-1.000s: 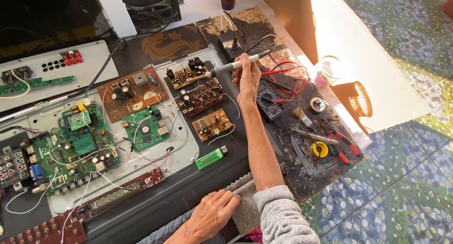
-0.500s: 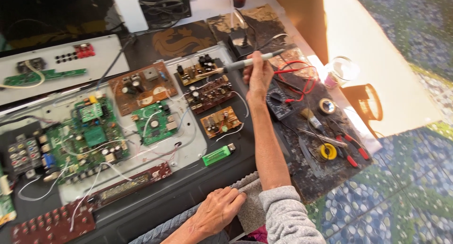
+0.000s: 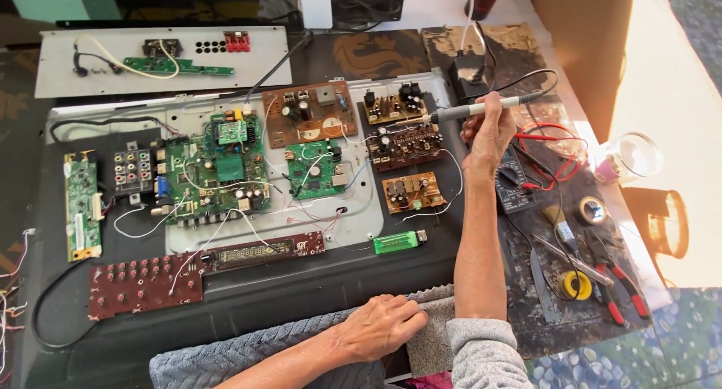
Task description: Soldering electronic components on multiple circuit boards inside a television chassis
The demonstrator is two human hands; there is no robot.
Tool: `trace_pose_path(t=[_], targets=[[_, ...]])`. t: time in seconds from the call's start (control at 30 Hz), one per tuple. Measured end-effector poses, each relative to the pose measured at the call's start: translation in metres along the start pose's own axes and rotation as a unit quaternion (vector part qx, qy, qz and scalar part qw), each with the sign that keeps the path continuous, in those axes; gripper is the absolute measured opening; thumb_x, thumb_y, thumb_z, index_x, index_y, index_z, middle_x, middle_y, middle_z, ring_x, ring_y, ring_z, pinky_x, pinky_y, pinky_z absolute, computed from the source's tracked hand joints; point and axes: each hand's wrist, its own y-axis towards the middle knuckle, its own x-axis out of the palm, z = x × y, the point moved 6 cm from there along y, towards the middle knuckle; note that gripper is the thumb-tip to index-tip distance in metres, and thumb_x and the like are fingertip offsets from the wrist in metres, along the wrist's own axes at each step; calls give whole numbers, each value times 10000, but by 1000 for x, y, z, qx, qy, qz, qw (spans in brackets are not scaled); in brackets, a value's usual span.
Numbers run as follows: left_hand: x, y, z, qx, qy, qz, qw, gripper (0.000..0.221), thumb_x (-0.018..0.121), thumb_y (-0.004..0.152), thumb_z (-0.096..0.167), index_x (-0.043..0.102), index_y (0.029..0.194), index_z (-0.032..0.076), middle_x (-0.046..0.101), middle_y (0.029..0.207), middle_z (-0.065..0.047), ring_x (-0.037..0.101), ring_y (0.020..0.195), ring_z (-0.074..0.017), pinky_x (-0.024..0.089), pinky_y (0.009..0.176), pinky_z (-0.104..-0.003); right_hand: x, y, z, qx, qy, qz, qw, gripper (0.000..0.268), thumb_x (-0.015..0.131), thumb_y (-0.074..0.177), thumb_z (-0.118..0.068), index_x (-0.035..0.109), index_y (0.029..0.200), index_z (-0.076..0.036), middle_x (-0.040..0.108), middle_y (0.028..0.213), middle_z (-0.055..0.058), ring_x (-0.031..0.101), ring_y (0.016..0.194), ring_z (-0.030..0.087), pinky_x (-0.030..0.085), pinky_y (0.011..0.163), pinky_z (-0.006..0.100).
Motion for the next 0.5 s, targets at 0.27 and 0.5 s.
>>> trace_pose_path(t=[0.27,0.5], targets=[[1,-1,1,6,8,4,1000,85,534,983,-75,534,1036,-9,516,876,-127,498,704,-277,411,558,-401,3,-5,-5,-7,-22,-9,1000,283,668,926,-383,636,820,-123,494,542,12,419,409,94,351,391,244],[-5,0,2,8,13,19,1000,75,545,977,-61,547,1022,-1,536,881,-120,529,720,-285,432,569,-404,-25,0,-16,-91,46,127,987,321,649,918,-402,561,766,-135,396,526,-20,368,430,92,306,388,258]])
